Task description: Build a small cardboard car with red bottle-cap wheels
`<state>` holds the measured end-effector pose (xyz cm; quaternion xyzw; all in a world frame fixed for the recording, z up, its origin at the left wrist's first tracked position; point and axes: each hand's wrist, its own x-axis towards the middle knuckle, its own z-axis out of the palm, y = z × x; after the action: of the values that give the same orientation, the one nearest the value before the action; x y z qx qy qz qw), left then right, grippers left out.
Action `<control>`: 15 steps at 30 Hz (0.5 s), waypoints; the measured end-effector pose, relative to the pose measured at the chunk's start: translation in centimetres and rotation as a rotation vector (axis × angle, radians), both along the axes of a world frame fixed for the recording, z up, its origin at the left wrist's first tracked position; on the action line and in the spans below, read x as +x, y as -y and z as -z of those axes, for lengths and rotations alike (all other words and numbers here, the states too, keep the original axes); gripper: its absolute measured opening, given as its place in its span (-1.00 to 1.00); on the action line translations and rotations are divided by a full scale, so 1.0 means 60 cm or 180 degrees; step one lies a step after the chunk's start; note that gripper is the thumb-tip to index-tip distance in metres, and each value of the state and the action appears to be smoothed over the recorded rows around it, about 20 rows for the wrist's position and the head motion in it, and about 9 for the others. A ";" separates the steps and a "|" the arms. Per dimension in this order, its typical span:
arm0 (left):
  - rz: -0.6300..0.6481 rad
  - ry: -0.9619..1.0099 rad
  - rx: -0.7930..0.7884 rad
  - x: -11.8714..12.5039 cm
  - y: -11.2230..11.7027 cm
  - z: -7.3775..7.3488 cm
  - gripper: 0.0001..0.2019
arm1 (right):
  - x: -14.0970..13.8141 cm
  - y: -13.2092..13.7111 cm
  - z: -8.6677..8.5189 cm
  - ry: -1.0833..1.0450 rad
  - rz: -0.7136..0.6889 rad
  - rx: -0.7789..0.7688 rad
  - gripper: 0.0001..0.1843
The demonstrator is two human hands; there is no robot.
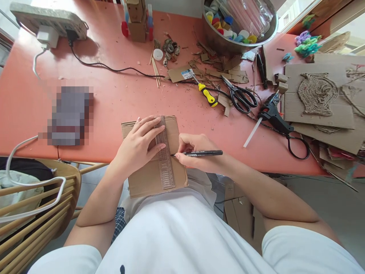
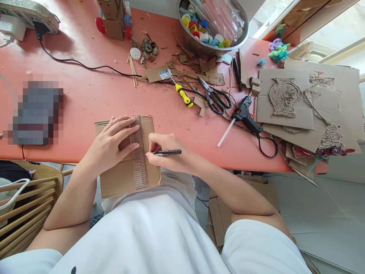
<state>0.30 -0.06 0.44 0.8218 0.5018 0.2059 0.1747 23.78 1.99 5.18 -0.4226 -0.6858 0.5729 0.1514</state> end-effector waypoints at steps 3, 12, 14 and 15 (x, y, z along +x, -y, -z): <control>0.0002 -0.0004 -0.0004 0.000 0.000 0.000 -0.62 | -0.002 -0.002 0.003 0.0017 0.0134 0.0107 -0.82; 0.0017 -0.0024 0.0029 0.002 0.000 -0.001 -0.62 | -0.002 -0.003 -0.001 0.0105 0.0094 -0.0059 -0.84; 0.0023 -0.0029 0.0031 0.002 0.000 -0.001 -0.62 | -0.002 -0.003 -0.001 0.0113 0.0044 -0.0059 -0.83; 0.0031 -0.0029 0.0041 0.002 -0.001 -0.001 -0.62 | -0.002 -0.004 -0.001 0.0125 -0.0006 -0.0064 -0.83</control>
<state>0.40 -0.02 0.50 0.8263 0.4973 0.2045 0.1680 23.65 2.23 5.23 -0.4346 -0.6832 0.5715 0.1331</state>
